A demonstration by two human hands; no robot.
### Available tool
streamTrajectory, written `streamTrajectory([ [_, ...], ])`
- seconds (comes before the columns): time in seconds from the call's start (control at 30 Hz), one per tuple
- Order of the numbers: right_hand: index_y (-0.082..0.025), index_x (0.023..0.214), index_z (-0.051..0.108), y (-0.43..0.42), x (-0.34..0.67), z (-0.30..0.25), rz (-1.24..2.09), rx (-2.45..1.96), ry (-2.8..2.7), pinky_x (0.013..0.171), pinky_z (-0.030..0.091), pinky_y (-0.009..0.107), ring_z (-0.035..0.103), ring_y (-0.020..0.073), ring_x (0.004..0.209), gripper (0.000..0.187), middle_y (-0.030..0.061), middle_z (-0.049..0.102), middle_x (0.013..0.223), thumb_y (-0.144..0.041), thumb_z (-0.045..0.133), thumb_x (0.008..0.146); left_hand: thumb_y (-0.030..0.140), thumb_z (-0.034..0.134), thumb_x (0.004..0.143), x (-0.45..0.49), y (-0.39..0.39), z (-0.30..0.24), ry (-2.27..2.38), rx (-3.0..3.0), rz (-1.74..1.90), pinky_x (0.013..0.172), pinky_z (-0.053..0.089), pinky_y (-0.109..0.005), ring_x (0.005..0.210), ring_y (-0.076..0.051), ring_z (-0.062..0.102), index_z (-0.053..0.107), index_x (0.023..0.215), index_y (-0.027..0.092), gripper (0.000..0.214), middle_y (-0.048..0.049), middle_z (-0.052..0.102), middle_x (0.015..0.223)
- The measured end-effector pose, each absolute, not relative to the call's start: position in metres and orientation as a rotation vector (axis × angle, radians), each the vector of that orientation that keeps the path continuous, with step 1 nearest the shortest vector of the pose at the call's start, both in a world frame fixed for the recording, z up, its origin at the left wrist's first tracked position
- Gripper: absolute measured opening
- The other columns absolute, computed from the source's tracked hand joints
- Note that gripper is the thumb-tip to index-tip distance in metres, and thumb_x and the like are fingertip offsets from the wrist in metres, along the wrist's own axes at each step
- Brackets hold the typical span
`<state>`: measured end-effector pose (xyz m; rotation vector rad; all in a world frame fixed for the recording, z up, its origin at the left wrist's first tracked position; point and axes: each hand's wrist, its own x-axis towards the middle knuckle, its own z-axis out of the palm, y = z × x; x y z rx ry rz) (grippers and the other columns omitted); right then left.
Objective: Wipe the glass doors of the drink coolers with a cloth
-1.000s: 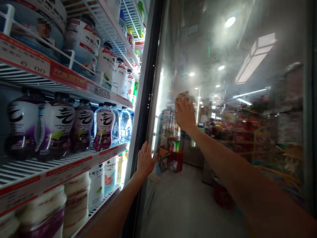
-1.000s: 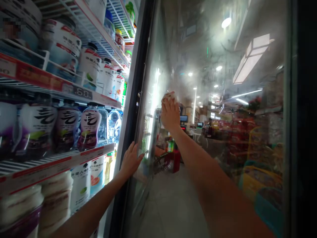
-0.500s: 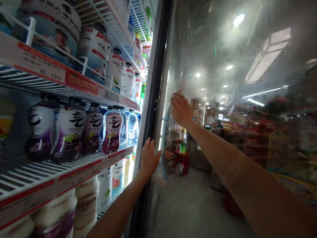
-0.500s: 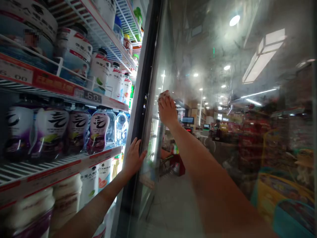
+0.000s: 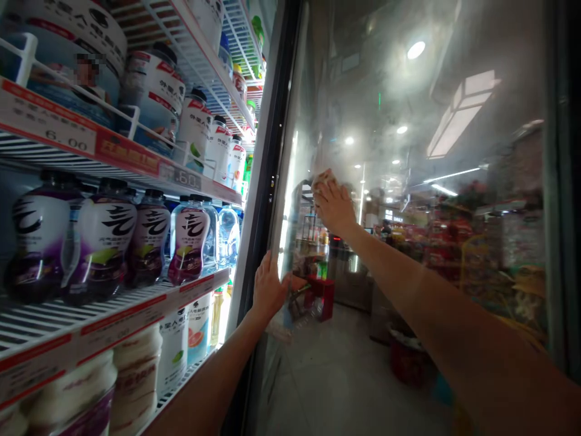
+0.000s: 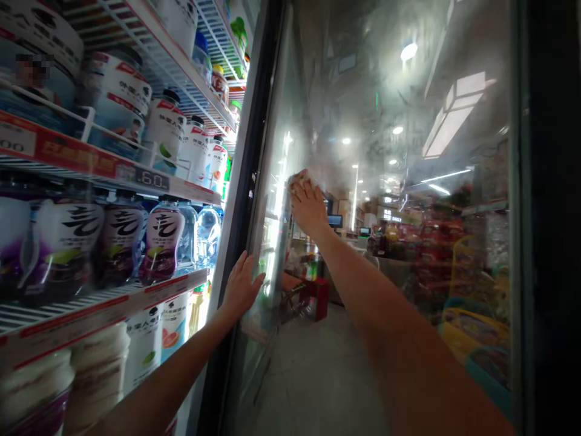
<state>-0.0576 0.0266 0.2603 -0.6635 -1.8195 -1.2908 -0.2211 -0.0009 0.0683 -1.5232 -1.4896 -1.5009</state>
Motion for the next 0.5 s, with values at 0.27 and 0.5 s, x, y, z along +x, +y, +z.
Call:
streamTrajectory([
  [0.27,-0.021,0.122,0.053,0.019,-0.019,0.163,-1.535,-0.301,-2.235,0.109,0.025,0.045,0.032,0.0231,0.132,0.038,0.0061,0.047,0.136,-0.028,0.045,0.086,0.034,0.048,0.083,-0.178,-0.003,0.085,-1.347,-1.609,-1.551,0.103,0.035,-0.047,0.131,-0.030,0.034,0.038,0.130,0.012,0.053,-0.0178,0.036,0.141],
  [0.5,-0.018,0.127,0.048,-0.009,0.066,0.251,-1.384,-0.822,-1.635,0.104,0.021,0.056,0.025,0.0321,0.134,0.042,0.0096,0.035,0.144,-0.027,0.042,0.086,0.030,0.050,0.081,-0.144,-0.011,0.098,-1.322,-1.633,-1.537,0.105,0.033,-0.048,0.132,-0.031,0.031,0.039,0.131,0.011,0.054,-0.0173,0.030,0.145],
])
